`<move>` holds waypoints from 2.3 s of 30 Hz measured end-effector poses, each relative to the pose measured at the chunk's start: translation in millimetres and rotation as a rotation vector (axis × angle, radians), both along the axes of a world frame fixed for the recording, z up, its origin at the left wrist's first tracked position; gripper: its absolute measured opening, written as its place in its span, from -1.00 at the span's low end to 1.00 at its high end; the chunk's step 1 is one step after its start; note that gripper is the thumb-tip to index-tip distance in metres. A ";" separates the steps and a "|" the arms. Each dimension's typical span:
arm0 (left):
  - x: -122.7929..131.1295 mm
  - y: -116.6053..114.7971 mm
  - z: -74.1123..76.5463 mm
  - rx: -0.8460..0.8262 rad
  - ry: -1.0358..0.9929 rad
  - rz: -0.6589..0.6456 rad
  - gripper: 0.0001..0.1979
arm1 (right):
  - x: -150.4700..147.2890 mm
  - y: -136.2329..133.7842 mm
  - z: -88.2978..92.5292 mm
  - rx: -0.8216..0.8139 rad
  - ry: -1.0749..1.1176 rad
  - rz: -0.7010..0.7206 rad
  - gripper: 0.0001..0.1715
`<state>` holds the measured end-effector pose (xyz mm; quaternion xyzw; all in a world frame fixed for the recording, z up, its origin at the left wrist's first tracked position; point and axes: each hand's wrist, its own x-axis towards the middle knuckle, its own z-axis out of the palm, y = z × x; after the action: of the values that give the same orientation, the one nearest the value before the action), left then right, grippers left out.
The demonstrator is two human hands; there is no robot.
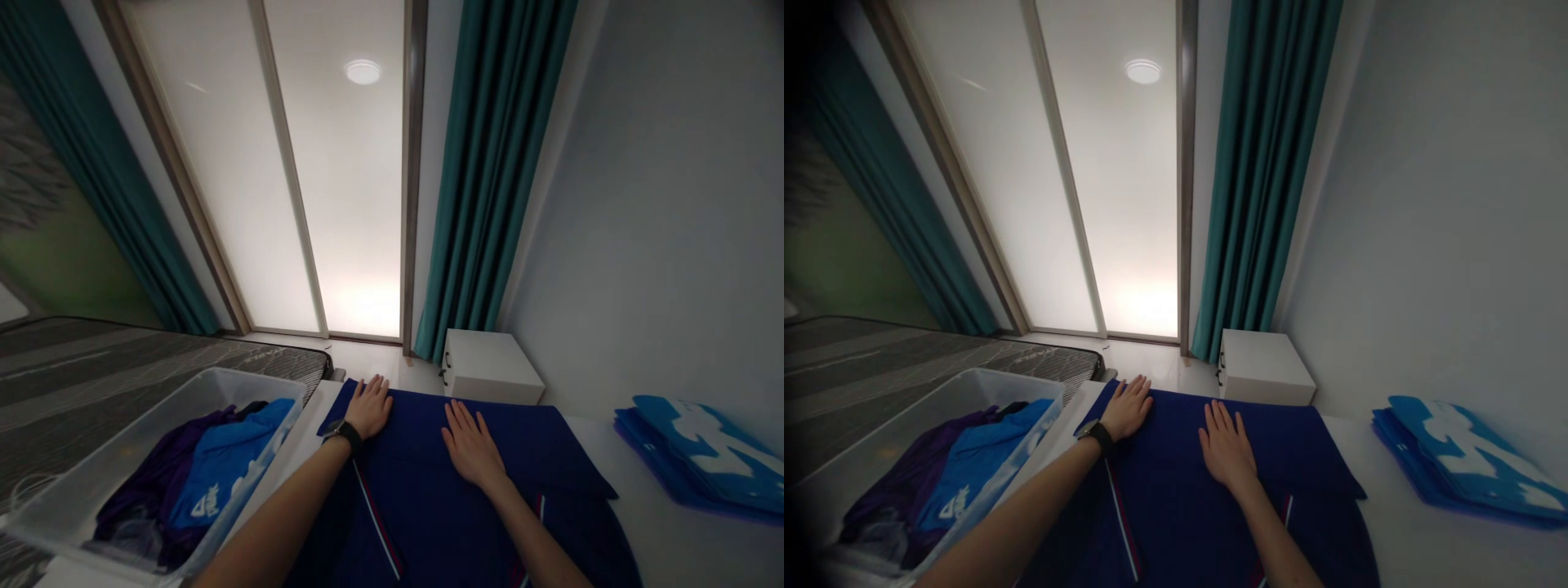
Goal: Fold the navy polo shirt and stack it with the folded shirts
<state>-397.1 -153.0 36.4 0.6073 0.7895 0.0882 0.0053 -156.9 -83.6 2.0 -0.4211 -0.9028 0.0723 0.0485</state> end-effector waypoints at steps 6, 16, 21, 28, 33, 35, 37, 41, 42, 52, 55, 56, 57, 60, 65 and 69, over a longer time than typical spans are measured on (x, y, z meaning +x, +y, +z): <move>-81.1 1.7 9.6 -0.062 -0.027 0.308 -0.62 | 1.3 2.8 -7.4 0.054 -0.025 0.008 -0.30; -94.8 11.9 2.0 -0.106 -0.157 0.421 -0.54 | -65.4 -6.9 22.4 0.078 0.057 0.075 -0.36; -95.2 12.1 -5.2 -0.036 -0.177 0.427 -0.61 | -146.1 -29.6 28.0 0.023 0.161 0.209 -0.35; -96.0 9.2 -12.1 0.048 -0.179 0.475 -0.63 | -179.7 -43.4 12.3 -0.048 0.157 0.273 -0.28; -93.7 10.1 -12.1 0.054 -0.159 0.500 -0.66 | -178.8 -42.1 7.5 -0.050 0.145 0.288 -0.26; -92.8 11.0 -12.4 0.052 -0.148 0.507 -0.65 | -179.8 -41.6 6.6 -0.046 0.146 0.291 -0.26; -92.1 11.9 -12.7 0.048 -0.139 0.512 -0.65 | -181.1 -41.6 6.2 -0.043 0.151 0.290 -0.27; -90.9 12.4 -11.2 0.035 -0.130 0.513 -0.65 | -177.5 -39.7 9.6 -0.049 0.155 0.255 -0.28; -90.5 12.2 -10.3 0.033 -0.129 0.511 -0.65 | -173.7 -37.6 11.2 -0.042 0.156 0.241 -0.29; -90.7 10.7 -6.4 0.050 -0.107 0.476 -0.64 | -57.9 21.8 9.3 -0.007 -0.007 -0.026 -0.28; -89.7 9.9 -5.2 0.098 -0.073 0.453 -0.64 | -14.9 38.0 4.2 0.016 -0.057 -0.099 -0.28; -88.5 9.5 -4.5 0.119 -0.058 0.439 -0.63 | -1.3 42.2 2.8 0.024 -0.072 -0.122 -0.28; -86.6 9.0 -3.7 0.140 -0.042 0.423 -0.62 | 11.6 45.9 1.5 0.030 -0.085 -0.142 -0.27; -74.9 5.4 -1.7 0.204 0.023 0.268 -0.58 | 46.4 53.9 -2.7 0.045 -0.108 -0.181 -0.26; -38.1 -18.9 -0.8 0.160 0.069 -0.165 -0.50 | 88.7 59.0 -6.7 0.070 -0.128 -0.231 -0.24; -9.9 -49.5 -3.8 0.127 0.075 -0.159 -0.46 | 104.9 50.0 -2.9 0.056 -0.142 -0.261 -0.22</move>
<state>-407.1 -202.4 32.6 0.6701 0.7312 0.1144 -0.0559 -52.0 -33.6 -0.9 -0.5374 -0.8432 0.0103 0.0050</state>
